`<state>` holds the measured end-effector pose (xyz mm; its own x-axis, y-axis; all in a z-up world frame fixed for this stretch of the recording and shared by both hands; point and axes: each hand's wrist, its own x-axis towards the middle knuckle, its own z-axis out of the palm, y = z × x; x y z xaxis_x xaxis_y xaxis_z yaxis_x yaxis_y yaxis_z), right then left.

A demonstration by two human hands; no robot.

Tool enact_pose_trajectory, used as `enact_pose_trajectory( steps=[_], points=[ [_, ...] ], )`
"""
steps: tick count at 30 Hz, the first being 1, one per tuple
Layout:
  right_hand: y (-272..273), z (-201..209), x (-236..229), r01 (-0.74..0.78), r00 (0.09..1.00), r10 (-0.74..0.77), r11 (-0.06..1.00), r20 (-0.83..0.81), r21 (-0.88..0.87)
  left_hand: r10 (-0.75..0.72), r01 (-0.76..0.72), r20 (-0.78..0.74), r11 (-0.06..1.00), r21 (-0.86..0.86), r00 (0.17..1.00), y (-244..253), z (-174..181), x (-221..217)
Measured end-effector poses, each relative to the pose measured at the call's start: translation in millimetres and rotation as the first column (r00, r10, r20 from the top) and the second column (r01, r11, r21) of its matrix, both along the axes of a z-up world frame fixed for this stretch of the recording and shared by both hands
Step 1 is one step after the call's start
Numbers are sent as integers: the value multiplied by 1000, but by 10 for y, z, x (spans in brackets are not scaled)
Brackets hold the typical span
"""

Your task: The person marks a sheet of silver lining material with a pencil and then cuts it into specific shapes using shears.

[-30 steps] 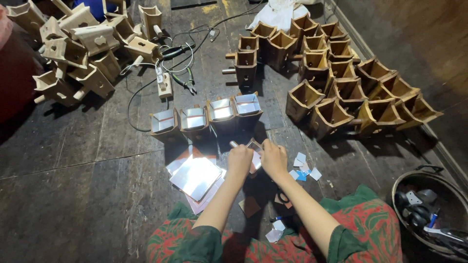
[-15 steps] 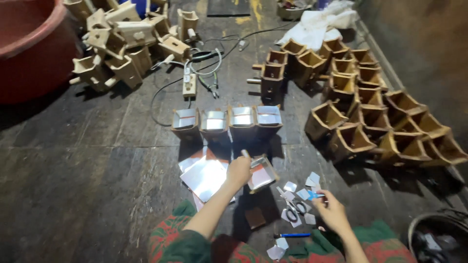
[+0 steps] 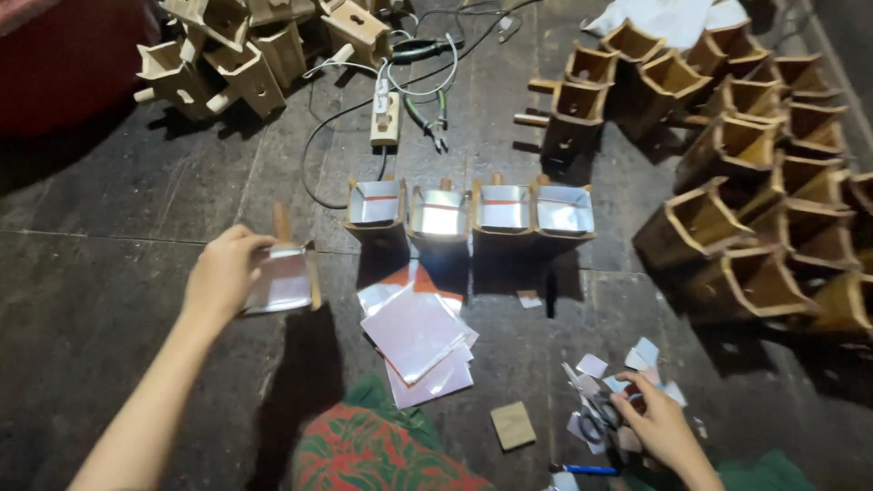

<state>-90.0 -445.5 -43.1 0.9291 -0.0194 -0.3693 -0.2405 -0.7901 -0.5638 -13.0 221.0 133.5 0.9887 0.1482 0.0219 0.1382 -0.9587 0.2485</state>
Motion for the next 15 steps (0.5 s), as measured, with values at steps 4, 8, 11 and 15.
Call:
enact_pose_trajectory(
  steps=[4,8,11,15],
  points=[
    [164,-264,119,1,980,-8,999,-199,-35,37,-37,-4,999,-36,999,180,-695,675],
    [-92,-570,157,-122,987,114,990,-116,-70,141,-143,-30,987,-76,990,207,-1183,1199],
    [-83,-592,231,-147,947,101,981,-306,-130,133,-136,-31,978,-160,991,396,-1367,1542],
    [162,-376,357,-164,903,105,980,-417,-109,61,-70,-38,951,-300,997,550,-1511,1793]
  ],
)
